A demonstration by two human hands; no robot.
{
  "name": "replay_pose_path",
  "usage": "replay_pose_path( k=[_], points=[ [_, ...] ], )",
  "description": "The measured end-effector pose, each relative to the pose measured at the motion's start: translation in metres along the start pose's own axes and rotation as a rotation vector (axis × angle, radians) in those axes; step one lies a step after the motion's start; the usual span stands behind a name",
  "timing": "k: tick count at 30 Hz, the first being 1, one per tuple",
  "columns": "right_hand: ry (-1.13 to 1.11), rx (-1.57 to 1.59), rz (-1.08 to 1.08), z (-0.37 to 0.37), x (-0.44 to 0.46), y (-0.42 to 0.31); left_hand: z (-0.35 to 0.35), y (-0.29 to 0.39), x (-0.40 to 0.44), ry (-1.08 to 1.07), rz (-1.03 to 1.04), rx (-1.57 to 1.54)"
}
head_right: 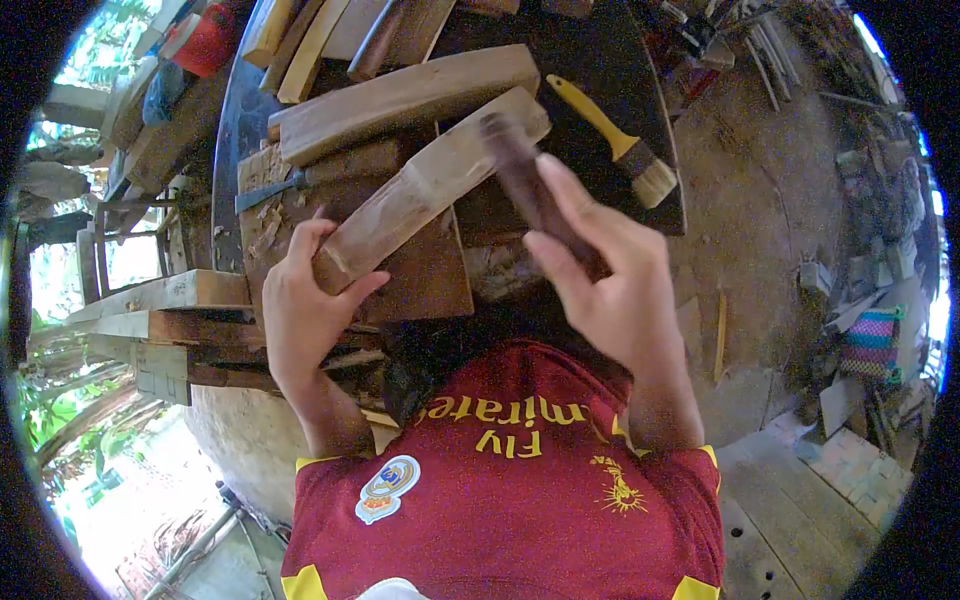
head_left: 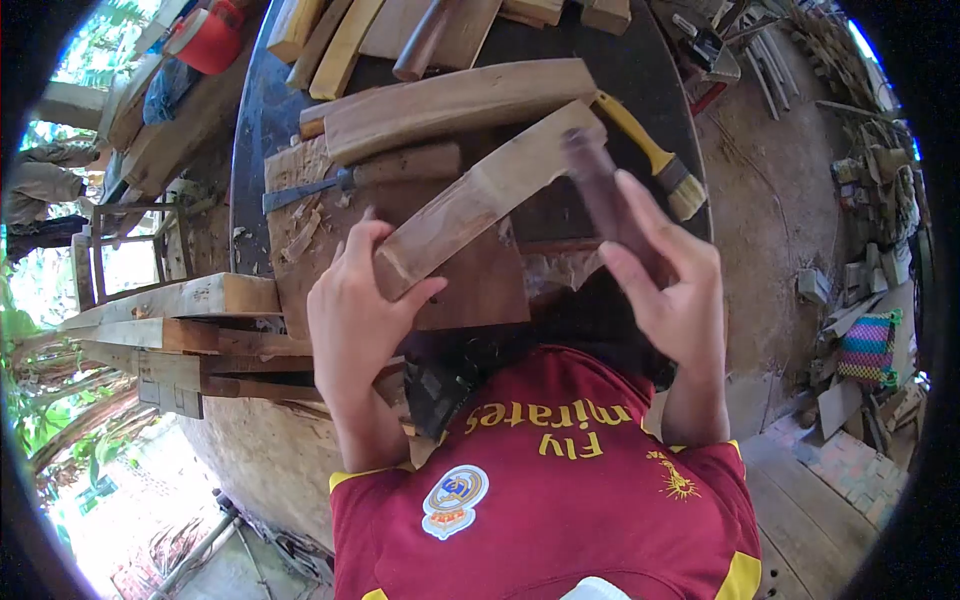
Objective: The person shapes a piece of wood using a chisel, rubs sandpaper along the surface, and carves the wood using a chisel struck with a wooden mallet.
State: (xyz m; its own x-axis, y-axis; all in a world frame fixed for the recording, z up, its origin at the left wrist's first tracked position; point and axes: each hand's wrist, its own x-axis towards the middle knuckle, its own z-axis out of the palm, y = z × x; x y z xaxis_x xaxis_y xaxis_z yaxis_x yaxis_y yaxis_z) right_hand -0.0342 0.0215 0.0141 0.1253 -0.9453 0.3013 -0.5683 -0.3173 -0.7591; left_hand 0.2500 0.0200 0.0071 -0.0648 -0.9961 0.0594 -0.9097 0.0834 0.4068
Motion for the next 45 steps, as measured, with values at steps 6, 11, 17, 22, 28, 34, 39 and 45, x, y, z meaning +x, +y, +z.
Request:
replay_pose_path(
  k=[6,11,17,22,28,34,39,45],
  points=[
    [0.210,-0.189,0.222,-0.044,0.026,0.066,-0.016,0.001,-0.014,0.130,-0.008,-0.146],
    [0.135,-0.249,0.245,-0.058,0.065,0.126,-0.025,-0.033,0.003,-0.014,-0.026,-0.310],
    [0.072,-0.322,0.254,-0.053,0.092,0.143,-0.031,-0.058,0.032,-0.306,-0.212,-0.566],
    [0.082,-0.304,0.206,-0.052,0.097,0.152,-0.026,-0.061,0.029,-0.276,-0.164,-0.604],
    [0.143,-0.210,0.186,-0.050,0.095,0.159,-0.027,-0.055,0.023,-0.242,-0.175,-0.567],
    [0.308,-0.232,0.026,-0.037,0.057,0.099,-0.025,-0.049,0.016,-0.196,-0.151,-0.532],
    [0.162,0.081,-0.005,0.004,0.038,0.068,-0.027,-0.044,0.014,-0.180,-0.123,-0.536],
    [0.093,0.342,0.067,0.024,0.048,0.069,-0.027,-0.049,0.017,-0.174,-0.067,-0.490]
  ],
)
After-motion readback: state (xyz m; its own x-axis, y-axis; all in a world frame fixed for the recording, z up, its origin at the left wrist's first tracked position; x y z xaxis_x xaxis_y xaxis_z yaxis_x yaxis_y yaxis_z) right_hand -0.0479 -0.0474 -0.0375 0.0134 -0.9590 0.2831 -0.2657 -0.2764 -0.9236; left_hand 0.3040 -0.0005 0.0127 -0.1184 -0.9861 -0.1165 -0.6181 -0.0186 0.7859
